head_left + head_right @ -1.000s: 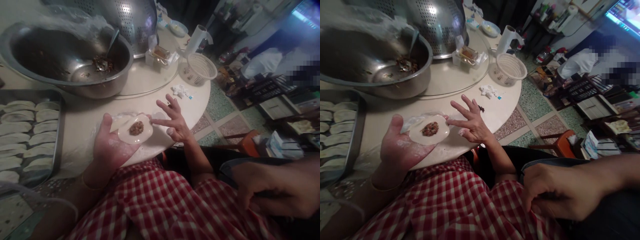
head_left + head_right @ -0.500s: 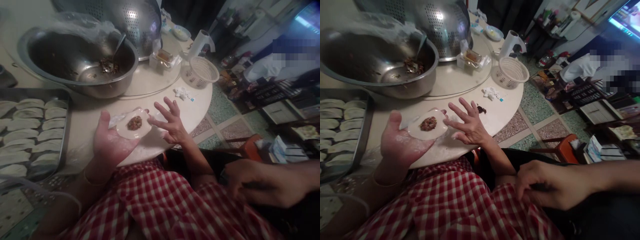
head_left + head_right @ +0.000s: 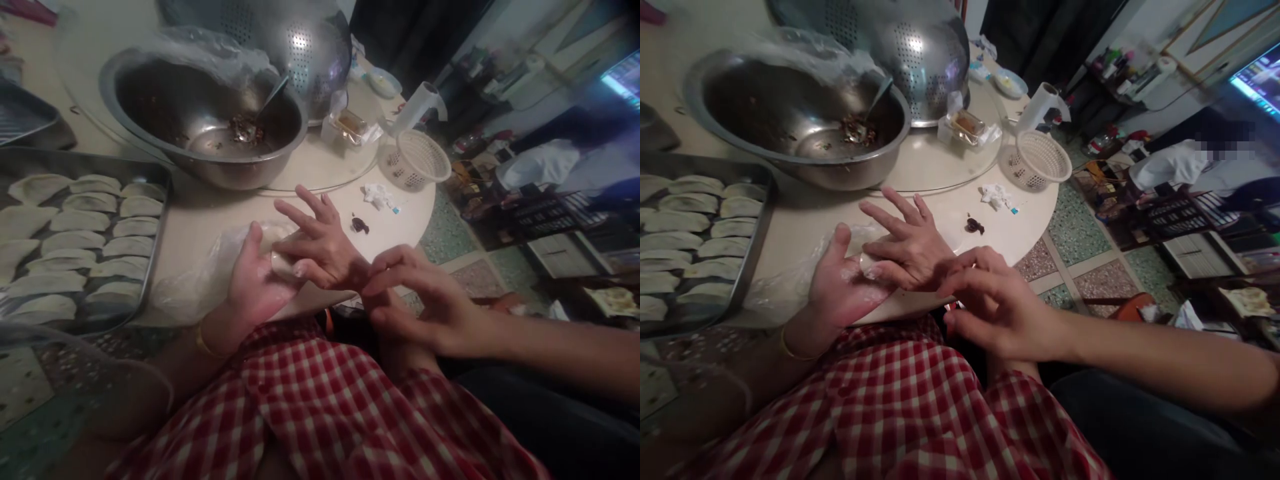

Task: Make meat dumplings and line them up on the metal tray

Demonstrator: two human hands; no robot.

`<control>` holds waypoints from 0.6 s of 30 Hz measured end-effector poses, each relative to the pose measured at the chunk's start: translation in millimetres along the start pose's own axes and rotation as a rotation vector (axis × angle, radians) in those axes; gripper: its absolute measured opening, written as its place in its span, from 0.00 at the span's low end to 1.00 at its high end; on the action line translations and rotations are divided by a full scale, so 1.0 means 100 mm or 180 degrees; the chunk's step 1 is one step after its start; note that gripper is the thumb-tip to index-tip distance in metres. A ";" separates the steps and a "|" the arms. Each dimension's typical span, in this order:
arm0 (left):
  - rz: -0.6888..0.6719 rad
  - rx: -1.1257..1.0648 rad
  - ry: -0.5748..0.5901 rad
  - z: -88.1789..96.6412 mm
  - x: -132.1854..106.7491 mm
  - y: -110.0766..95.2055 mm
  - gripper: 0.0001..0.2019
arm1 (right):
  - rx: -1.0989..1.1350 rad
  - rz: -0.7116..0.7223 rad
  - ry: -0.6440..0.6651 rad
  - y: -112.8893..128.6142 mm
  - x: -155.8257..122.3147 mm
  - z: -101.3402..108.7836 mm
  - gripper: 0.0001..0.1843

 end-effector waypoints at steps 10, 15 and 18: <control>-0.0420 -0.0078 -0.0231 0.03 -0.04 -0.23 0.31 | -0.0189 -0.0005 0.0012 0.04 -0.45 0.13 0.13; -0.0536 -0.0244 -0.0013 0.03 -0.02 -0.27 0.31 | -0.0085 0.0210 0.0046 0.12 -0.34 0.04 0.17; -0.0517 -0.0276 0.0131 0.05 0.00 -0.27 0.31 | 0.0059 0.0107 -0.0031 0.07 -0.32 -0.02 0.19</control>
Point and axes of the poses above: each hand's wrist, its own x-axis towards the middle knuckle, its own z-axis out of the back of the hand, y = z × x, the point moved 2 cm from there along x, towards the middle knuckle, and after that the axes turned 8 degrees about -z, right-handed, at the moved point
